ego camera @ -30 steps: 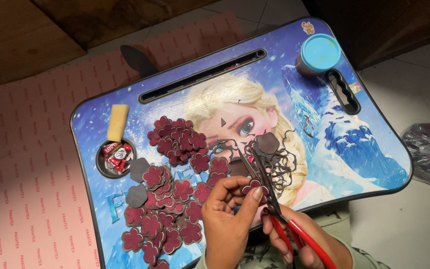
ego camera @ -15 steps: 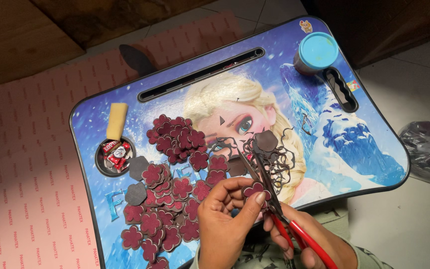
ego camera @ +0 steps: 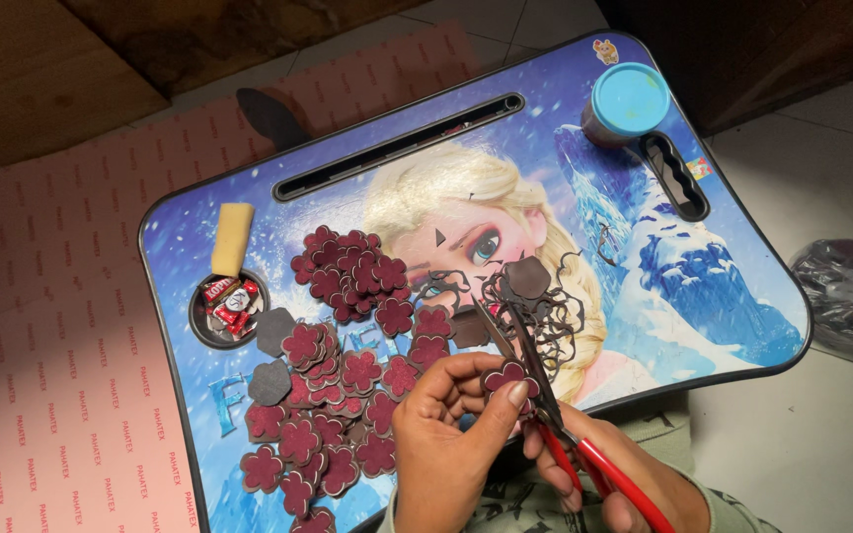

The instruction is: The person holds small dark fabric flower-shaped cutouts in one hand and trims their edges with red-handled scissors, placing trimmed pieces on a pile on a lap desk. The person repeats this trimming cycle one piece at a time across the episode.

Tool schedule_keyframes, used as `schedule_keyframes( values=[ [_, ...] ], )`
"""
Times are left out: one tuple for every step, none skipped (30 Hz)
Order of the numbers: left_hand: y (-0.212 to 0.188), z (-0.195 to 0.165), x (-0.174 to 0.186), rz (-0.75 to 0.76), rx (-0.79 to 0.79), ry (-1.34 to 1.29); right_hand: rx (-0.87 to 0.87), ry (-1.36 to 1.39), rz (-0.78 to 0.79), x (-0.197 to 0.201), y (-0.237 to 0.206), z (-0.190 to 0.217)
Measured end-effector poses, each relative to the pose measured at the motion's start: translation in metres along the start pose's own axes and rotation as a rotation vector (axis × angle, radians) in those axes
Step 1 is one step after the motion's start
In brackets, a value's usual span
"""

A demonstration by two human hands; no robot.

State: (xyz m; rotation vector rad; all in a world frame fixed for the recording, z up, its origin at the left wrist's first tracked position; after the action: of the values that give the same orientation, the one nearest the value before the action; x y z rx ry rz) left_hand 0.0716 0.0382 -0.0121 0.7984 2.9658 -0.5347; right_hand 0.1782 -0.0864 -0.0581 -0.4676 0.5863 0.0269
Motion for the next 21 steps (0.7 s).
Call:
schedule_keyframes(
  values=[
    [-0.0001,-0.0004,-0.0001,0.004,0.002,-0.009,0.015,-0.023,0.033,-0.0023,0.0007,0.0013],
    [-0.0003,-0.0008,-0.0003,0.008,0.004,-0.018,0.03,-0.045,0.067,-0.004,0.0019,0.0029],
    [-0.0002,-0.0011,-0.0005,0.011,0.006,-0.026,0.045,-0.068,0.101,-0.0061,0.0026,0.0043],
    [0.0001,-0.0019,-0.0007,0.01,0.002,-0.025,0.044,-0.069,0.082,-0.0046,0.0039,0.004],
    [0.0,-0.0026,-0.0003,0.01,-0.002,-0.023,0.042,-0.069,0.063,-0.0033,0.0054,0.0034],
    [0.0001,-0.0031,-0.0002,0.01,-0.006,-0.022,0.04,-0.069,0.044,-0.0018,0.0059,0.0031],
    [0.0003,-0.0029,-0.0005,0.011,-0.003,-0.023,0.031,-0.072,0.044,-0.0019,0.0056,0.0023],
    [0.0009,-0.0027,-0.001,0.013,0.0,-0.024,0.022,-0.075,0.043,-0.0014,0.005,0.002],
    [0.0007,-0.0024,-0.0009,0.015,0.003,-0.025,0.014,-0.077,0.042,-0.0014,0.0042,0.0015],
    [0.0003,-0.0024,-0.0006,0.011,0.002,-0.022,0.002,-0.071,0.035,-0.0013,0.0037,0.0004],
    [0.0004,-0.0024,-0.0005,0.008,-0.001,-0.02,-0.009,-0.067,0.029,-0.0011,0.0033,-0.0003],
    [0.0008,-0.0023,-0.0005,0.004,-0.003,-0.018,-0.019,-0.062,0.023,-0.0004,0.0031,-0.0004],
    [0.0005,-0.002,-0.0001,0.004,-0.003,-0.014,-0.028,-0.066,0.021,-0.0004,0.003,-0.0008],
    [0.0005,-0.0016,0.0004,0.004,-0.003,-0.01,-0.037,-0.069,0.018,-0.0003,0.0027,-0.0008],
    [0.001,-0.0013,0.0007,0.004,-0.004,-0.007,-0.046,-0.072,0.015,-0.0003,0.0027,-0.0007],
    [0.0018,-0.0006,0.0005,0.003,-0.002,-0.005,-0.047,-0.068,0.012,-0.0001,0.0032,0.0],
    [0.0018,0.0,0.001,0.003,0.0,-0.002,-0.05,-0.064,0.008,-0.0004,0.0035,0.0004],
    [0.0017,0.0006,0.0013,0.003,0.003,0.0,-0.052,-0.059,0.004,-0.0008,0.0033,0.0008],
    [0.0018,0.0006,0.0015,0.005,-0.001,0.008,-0.054,-0.051,0.01,-0.002,0.0029,0.0013],
    [0.0022,0.0003,0.0015,0.008,-0.006,0.015,-0.056,-0.044,0.016,-0.0027,0.0028,0.0022],
    [0.0019,0.0,0.002,0.01,-0.009,0.022,-0.058,-0.037,0.023,-0.0039,0.0024,0.0026]
  ],
)
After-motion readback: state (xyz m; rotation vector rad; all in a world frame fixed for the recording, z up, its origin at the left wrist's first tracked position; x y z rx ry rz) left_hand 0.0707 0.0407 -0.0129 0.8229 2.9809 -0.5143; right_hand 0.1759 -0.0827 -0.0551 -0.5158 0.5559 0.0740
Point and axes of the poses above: each hand's wrist, its own y-axis towards the middle knuckle, its own x-axis out of the back of the hand, z = x × y, the point moved 8 cm from there along y, towards the middle knuckle, and after that the axes turned 10 degrees about y, right-handed, at the moved point
